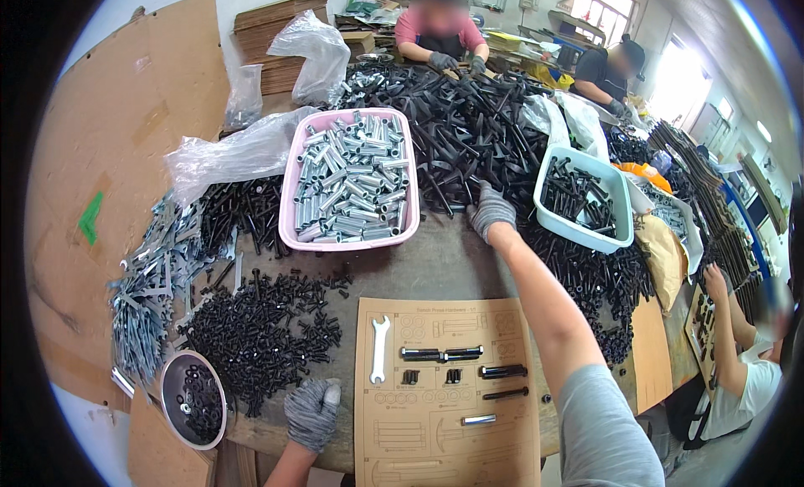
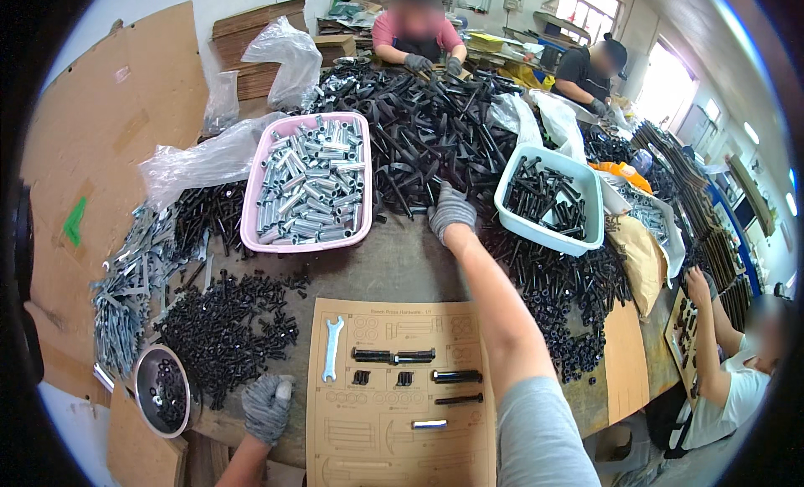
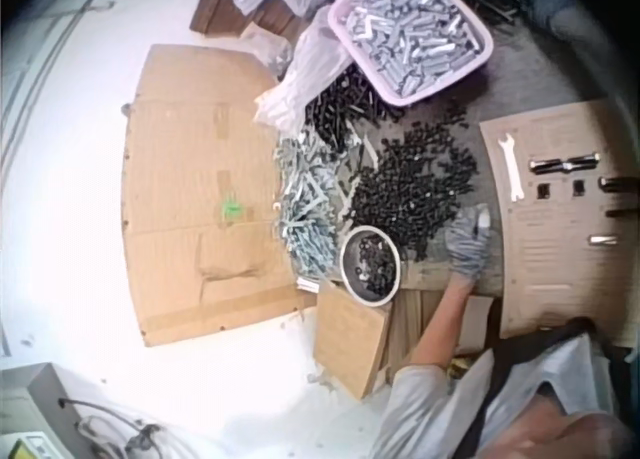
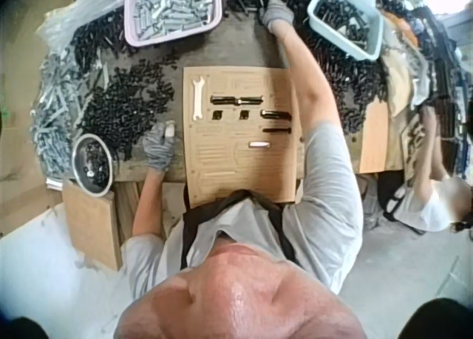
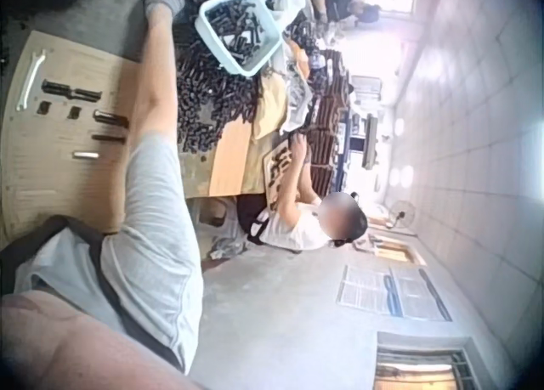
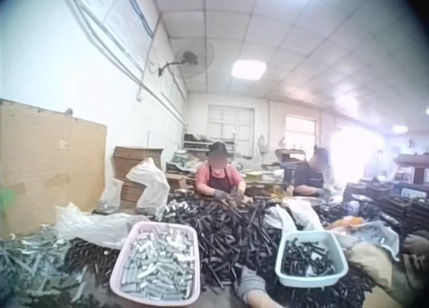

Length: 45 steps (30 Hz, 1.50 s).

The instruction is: The person assembles small metal hardware components on a cardboard template, picking up bolts, nuts, and washers from piles and bins, then placing them into designated slots. The person repeatedly arranges and reorganizes the components on the template throughout the clip.

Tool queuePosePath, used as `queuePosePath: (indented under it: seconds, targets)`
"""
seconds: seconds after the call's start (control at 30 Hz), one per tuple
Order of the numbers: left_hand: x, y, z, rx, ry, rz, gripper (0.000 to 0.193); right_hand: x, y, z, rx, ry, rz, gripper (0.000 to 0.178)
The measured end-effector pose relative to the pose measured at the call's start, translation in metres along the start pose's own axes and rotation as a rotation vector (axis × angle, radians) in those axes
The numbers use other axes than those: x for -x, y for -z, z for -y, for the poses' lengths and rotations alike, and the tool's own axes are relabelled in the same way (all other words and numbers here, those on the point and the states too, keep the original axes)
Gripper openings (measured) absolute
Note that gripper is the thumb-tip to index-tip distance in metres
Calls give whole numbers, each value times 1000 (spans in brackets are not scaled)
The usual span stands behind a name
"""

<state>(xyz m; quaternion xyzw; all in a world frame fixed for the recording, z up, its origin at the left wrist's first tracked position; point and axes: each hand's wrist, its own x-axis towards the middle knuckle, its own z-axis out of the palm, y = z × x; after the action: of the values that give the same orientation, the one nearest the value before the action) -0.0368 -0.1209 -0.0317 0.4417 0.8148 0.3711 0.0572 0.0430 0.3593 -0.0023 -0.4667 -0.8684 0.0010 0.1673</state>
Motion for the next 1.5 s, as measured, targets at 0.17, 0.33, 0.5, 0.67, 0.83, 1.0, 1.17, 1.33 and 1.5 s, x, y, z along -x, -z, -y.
queuePosePath:
  seconds: [0.17, 0.33, 0.5, 0.67, 0.83, 1.0, 1.17, 1.33, 1.5]
  targets:
    - [3, 4, 1, 23, 5, -30, 21, 12, 11, 37, -190, -180, 274, 76]
    - [3, 3, 2, -27, -2, -34, 20, 15, -33, 33, -831, -222, -285, 47]
    - [3, -1, 4, 59, 1, -28, 19, -1, -37, 56, -934, -431, 55, 29]
    - [4, -2, 5, 56, 24, -50, 28, -3, -28, 36, -1695, -658, 522, 9]
    - [7, 2, 9, 8, -15, -54, 28, 30, 30, 56, -1722, -613, 416, 9]
    - [7, -7, 14, -130, -39, -82, 26, 84, 58, 18, -1262, -247, 47, 13]
    - [3, -4, 5, 200, 84, -43, 22, 246, 147, -18, -878, 178, -46, 21]
    - [8, 6, -52, 225, -226, 148, 26, 364, 158, -31, -642, 440, 192, 16]
    - [34, -17, -114, 3, -498, 508, 43, 386, 134, -39, -518, 630, 137, 17]
